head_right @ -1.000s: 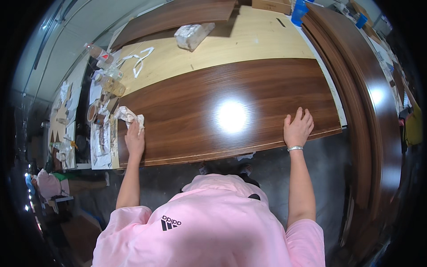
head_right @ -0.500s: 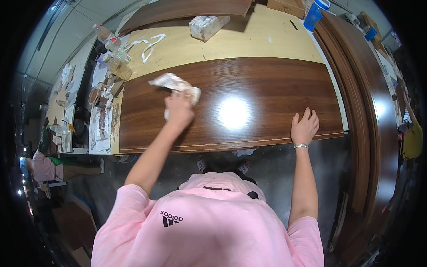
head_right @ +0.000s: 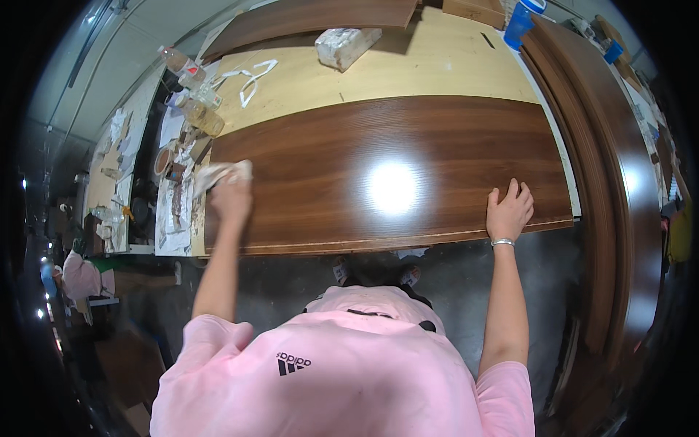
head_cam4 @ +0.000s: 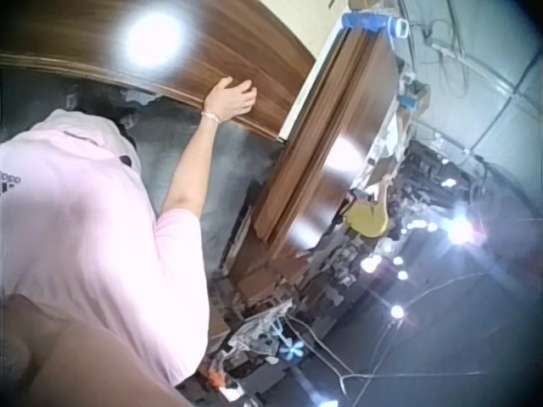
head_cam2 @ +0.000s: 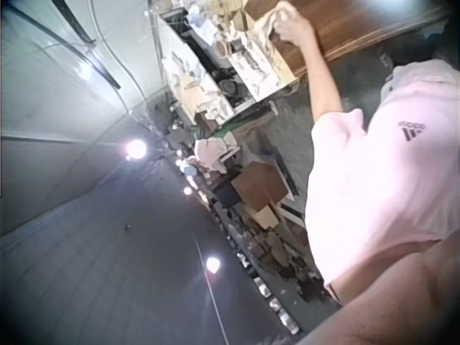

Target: The person rubs a sanding block along the edges and surface of a wood panel, then wipes the panel with a cloth, repeats the sanding and wiping, and finally applies a liquid from a bottle to the cloth before wiping the panel again.

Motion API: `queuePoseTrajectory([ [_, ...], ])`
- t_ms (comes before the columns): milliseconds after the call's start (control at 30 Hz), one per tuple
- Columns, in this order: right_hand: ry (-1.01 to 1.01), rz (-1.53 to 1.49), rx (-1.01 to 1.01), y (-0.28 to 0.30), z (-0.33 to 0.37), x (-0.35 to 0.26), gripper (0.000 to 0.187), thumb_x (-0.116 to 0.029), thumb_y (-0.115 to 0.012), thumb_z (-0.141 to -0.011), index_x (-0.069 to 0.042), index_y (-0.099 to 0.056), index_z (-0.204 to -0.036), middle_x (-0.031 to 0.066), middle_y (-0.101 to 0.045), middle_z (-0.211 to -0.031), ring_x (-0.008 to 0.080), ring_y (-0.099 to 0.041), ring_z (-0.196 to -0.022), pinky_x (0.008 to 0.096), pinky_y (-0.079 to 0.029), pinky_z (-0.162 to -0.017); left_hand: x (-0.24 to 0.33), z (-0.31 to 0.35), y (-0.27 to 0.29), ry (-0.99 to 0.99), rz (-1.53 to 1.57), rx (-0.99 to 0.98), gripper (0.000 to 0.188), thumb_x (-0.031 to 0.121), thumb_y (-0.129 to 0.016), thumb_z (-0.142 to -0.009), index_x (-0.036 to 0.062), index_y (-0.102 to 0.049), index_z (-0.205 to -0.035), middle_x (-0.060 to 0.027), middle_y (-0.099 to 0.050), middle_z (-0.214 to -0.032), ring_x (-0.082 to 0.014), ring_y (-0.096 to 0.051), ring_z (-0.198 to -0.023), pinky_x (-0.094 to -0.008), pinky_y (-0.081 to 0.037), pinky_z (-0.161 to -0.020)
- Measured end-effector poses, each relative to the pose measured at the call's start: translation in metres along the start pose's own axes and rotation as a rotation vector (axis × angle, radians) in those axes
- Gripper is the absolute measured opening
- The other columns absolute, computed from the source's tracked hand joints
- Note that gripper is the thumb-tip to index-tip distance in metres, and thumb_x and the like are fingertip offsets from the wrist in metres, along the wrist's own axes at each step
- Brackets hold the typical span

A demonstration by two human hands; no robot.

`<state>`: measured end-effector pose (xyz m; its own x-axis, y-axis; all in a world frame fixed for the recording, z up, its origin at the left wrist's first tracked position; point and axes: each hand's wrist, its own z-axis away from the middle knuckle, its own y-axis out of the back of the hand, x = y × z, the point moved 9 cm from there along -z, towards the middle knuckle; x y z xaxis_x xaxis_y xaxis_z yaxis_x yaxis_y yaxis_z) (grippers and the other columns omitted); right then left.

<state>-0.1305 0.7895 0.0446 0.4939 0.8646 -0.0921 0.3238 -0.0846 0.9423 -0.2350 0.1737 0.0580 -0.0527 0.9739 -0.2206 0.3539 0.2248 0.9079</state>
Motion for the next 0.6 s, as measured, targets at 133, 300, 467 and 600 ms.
queuePoseTrajectory([
  [133,0.052,0.035,0.043,-0.001,-0.002,-0.003,0.047,-0.033,-0.057,-0.093,-0.006,-0.054,-0.131,0.0184,-0.049,-0.135,0.0348,-0.045,-0.126,0.0495,-0.036,-0.106,0.179,0.038,0.073,-0.367,0.944,0.145,0.037,0.033,-0.063,-0.091,0.011,-0.069,-0.121,-0.0228,-0.068,-0.107,-0.0352,-0.063,-0.091,-0.0456,-0.05,-0.085],
  [300,0.202,-0.891,-0.259,0.011,0.017,-0.09,0.034,-0.022,-0.07,-0.087,0.0,-0.065,-0.113,0.0152,-0.065,-0.106,0.0262,-0.062,-0.099,0.037,-0.049,-0.086,0.229,0.053,0.072,0.289,2.212,-0.757,0.037,0.032,-0.05,-0.104,0.0,-0.063,-0.117,-0.0047,-0.069,-0.106,-0.0111,-0.066,-0.089,-0.0271,-0.053,-0.08],
  [467,0.053,-1.653,-0.947,0.038,0.081,-0.219,0.031,-0.008,-0.07,-0.089,0.005,-0.061,-0.116,0.0047,-0.067,-0.104,0.0094,-0.06,-0.094,0.0244,-0.048,-0.083,0.217,0.04,0.095,0.449,2.381,-0.677,0.036,0.029,-0.044,-0.106,0.0005,-0.06,-0.121,-0.0088,-0.068,-0.112,-0.0164,-0.068,-0.096,-0.0306,-0.055,-0.086],
  [600,-0.023,-1.579,-0.814,0.015,0.057,-0.204,0.02,-0.003,-0.073,-0.084,0.002,-0.065,-0.101,-0.0009,-0.065,-0.082,0.0049,-0.057,-0.071,0.0216,-0.047,-0.062,0.202,0.04,0.093,0.627,2.581,-0.621,0.046,0.032,-0.041,-0.107,-0.0007,-0.049,-0.137,-0.0128,-0.063,-0.125,-0.0216,-0.063,-0.112,-0.0374,-0.051,-0.097],
])
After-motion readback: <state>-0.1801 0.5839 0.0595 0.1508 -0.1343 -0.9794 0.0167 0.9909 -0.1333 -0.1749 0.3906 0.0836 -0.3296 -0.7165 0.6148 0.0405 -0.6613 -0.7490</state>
